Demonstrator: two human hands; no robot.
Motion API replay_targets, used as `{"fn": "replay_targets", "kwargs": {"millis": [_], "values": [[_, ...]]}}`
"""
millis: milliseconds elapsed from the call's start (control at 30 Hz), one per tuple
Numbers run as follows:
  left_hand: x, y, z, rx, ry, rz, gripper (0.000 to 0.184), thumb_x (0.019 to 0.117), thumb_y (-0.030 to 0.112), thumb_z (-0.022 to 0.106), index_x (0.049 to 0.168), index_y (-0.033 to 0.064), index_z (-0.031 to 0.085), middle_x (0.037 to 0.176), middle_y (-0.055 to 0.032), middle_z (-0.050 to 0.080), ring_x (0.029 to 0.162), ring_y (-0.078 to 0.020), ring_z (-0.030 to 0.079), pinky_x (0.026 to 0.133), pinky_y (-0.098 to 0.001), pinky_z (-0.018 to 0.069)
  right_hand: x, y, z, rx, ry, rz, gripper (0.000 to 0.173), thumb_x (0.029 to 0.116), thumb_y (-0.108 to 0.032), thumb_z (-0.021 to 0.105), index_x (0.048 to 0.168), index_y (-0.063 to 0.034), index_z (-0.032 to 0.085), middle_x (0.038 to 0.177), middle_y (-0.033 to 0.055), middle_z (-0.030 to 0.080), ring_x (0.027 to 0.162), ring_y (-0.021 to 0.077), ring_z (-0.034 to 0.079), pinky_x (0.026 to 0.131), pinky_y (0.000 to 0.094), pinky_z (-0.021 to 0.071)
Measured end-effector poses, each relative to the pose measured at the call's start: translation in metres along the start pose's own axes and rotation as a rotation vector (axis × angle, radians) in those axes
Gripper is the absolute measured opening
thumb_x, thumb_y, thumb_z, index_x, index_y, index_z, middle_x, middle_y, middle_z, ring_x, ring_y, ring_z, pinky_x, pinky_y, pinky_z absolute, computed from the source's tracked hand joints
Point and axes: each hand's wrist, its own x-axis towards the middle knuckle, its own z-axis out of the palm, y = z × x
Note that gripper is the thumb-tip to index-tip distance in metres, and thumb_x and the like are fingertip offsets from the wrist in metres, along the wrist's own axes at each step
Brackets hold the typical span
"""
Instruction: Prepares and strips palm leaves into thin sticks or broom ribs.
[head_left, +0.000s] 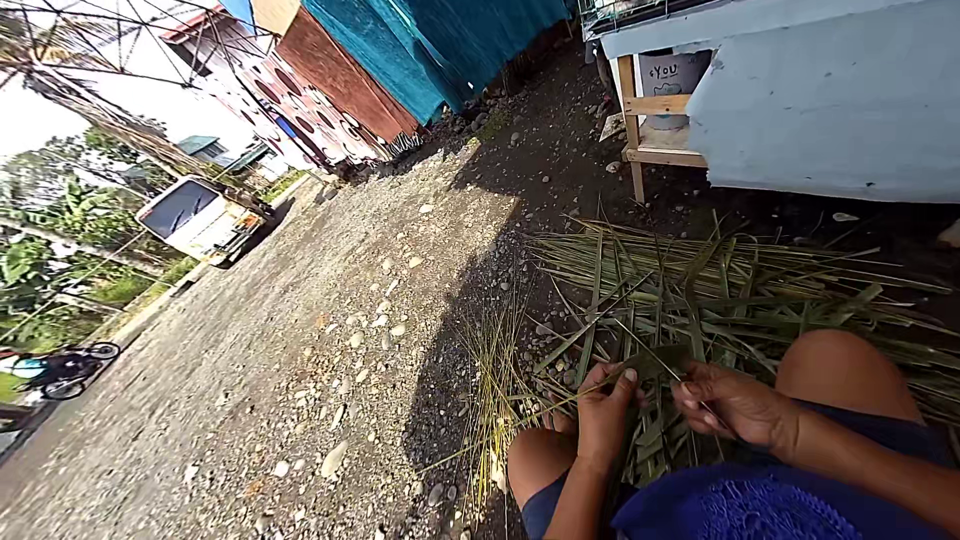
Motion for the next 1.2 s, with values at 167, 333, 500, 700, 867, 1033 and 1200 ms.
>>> {"fn": "replay_targets", "kwargs": {"millis": [167, 333, 500, 700, 867, 1033, 1200], "values": [[-0.005, 0.004, -0.020, -0.026, 0.032, 0.148, 0.018, 0.1008, -0.001, 0.056, 0.114, -0.0062, 0.067, 0.087, -0.0096, 0.074, 0.070, -0.0146, 0.072, 0.068, -0.0300, 0.0634, 0.000, -0.007, -0.006, 0.032, 0.042, -0.090, 0.020, 0.0821, -0.017, 0.079, 0.097, -0.0222, 0.068, 0.069, -0.0030, 0.060, 0.050, 0.0032, 0.052, 0.046, 0.0184, 0.0448], [-0.012, 0.011, -0.025, 0.022, 0.081, 0.254, 0.012, 0.0987, -0.005, 0.058, 0.107, -0.0047, 0.066, 0.090, -0.0124, 0.076, 0.071, -0.0164, 0.075, 0.068, -0.0298, 0.0643, -0.001, -0.018, -0.019, 0.008, 0.092, -0.162, 0.024, 0.0816, -0.016, 0.079, 0.102, -0.0226, 0.069, 0.068, -0.0028, 0.060, 0.049, 0.0030, 0.052, 0.044, 0.0182, 0.0445], [-0.013, -0.001, -0.018, 0.119, 0.034, 0.395, 0.009, 0.0949, -0.009, 0.061, 0.101, -0.0036, 0.066, 0.090, -0.0098, 0.077, 0.075, -0.0171, 0.076, 0.073, -0.0318, 0.0652, -0.006, -0.028, 0.001, -0.254, 0.151, -0.086, 0.038, 0.0930, -0.015, 0.061, 0.131, -0.0158, 0.057, 0.067, -0.0070, 0.052, 0.047, 0.0013, 0.047, 0.044, 0.0163, 0.0411], [-0.013, -0.017, -0.011, 0.393, -0.024, 0.620, 0.005, 0.0912, -0.005, 0.066, 0.093, -0.0022, 0.069, 0.091, -0.0059, 0.074, 0.079, -0.0097, 0.073, 0.075, -0.0268, 0.0629, -0.010, -0.021, 0.030, -0.676, 0.060, 0.017, 0.047, 0.0964, -0.019, 0.067, 0.141, -0.0076, 0.056, 0.087, -0.0030, 0.062, 0.055, 0.0004, 0.046, 0.049, 0.0167, 0.0389], [-0.018, -0.016, -0.011, 0.563, 0.006, 0.696, 0.006, 0.0927, 0.002, 0.066, 0.093, -0.0022, 0.070, 0.096, -0.0086, 0.075, 0.084, -0.0112, 0.074, 0.080, -0.0270, 0.0625, -0.006, -0.017, 0.028, -0.546, 0.145, 0.063, 0.021, 0.0988, -0.018, 0.064, 0.117, -0.0078, 0.063, 0.071, -0.0056, 0.055, 0.047, 0.0016, 0.043, 0.045, 0.0166, 0.0393], [-0.021, -0.023, -0.012, 0.612, -0.007, 0.664, 0.006, 0.0931, 0.000, 0.064, 0.093, -0.0024, 0.070, 0.093, -0.0080, 0.075, 0.079, -0.0113, 0.074, 0.076, -0.0261, 0.0636, 0.008, -0.009, -0.002, -0.532, 0.302, 0.112, 0.015, 0.1002, -0.016, 0.065, 0.109, -0.0052, 0.063, 0.064, -0.0043, 0.049, 0.045, 0.0041, 0.041, 0.044, 0.0186, 0.0387], [-0.026, -0.025, -0.015, 0.675, -0.051, 0.606, 0.008, 0.0936, 0.000, 0.063, 0.095, -0.0019, 0.071, 0.090, -0.0067, 0.074, 0.079, -0.0099, 0.073, 0.077, -0.0245, 0.0626, 0.024, -0.008, -0.045, -0.635, 0.669, 0.192, 0.059, 0.0998, -0.024, 0.069, 0.151, -0.0150, 0.042, 0.085, 0.0076, 0.052, 0.052, 0.0101, 0.040, 0.047, 0.0265, 0.0369]]}}
